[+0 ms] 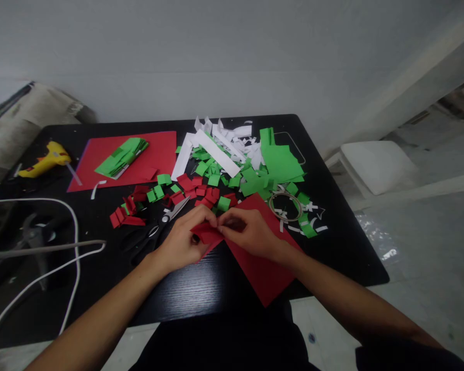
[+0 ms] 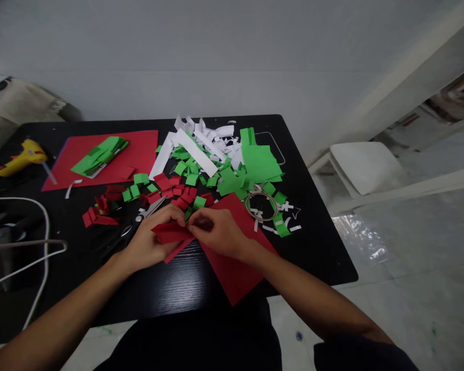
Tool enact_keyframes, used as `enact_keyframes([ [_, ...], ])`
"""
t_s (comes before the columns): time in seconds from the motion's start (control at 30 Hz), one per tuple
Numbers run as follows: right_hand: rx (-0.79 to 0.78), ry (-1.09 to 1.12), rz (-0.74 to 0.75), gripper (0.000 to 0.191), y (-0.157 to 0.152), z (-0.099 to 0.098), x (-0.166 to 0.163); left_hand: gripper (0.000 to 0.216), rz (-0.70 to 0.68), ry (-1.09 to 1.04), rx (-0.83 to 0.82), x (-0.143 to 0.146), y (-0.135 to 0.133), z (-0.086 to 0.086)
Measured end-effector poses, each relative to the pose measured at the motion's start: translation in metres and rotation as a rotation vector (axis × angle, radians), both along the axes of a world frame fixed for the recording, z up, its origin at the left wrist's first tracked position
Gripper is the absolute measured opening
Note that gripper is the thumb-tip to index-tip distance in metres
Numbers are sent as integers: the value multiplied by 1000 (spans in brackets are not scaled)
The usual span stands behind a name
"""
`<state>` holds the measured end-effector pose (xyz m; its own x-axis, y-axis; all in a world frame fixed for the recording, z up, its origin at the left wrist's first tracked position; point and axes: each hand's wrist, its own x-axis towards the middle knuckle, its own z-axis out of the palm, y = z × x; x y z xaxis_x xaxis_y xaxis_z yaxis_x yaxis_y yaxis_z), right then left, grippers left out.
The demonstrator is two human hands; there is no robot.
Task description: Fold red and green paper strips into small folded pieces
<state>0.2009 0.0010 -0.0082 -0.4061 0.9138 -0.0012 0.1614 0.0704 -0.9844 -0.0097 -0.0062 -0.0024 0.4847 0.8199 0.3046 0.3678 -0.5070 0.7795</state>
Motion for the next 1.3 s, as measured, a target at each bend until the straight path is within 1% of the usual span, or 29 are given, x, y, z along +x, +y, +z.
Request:
enact_keyframes([
  [0.27, 3, 16, -27, 8, 0, 0, -1, 23, 15, 17, 20, 0, 0, 0],
  [0.47, -86, 90, -29, 15, 0, 0, -2, 28, 42, 9, 36, -2, -1, -1],
  [0.57, -101, 105, -25, 17, 0, -1, -2, 27, 51, -3, 29, -2, -1, -1],
  [0.77, -11, 60, -26, 16, 0, -2, -1, 31, 72, 19, 18, -3, -1, -3],
  [0.93, 61, 13, -16, 14, 1, -3, 1, 30, 91, 40, 15, -3, -1, -3],
  [1.1, 84, -58, -8, 15, 0, -2, 2, 25, 101, 55, 28, -1, -2, -1],
  [1.3, 94, -63, 2, 14, 0, -4, 1, 20, 105, 60, 21, 0, 0, -1],
])
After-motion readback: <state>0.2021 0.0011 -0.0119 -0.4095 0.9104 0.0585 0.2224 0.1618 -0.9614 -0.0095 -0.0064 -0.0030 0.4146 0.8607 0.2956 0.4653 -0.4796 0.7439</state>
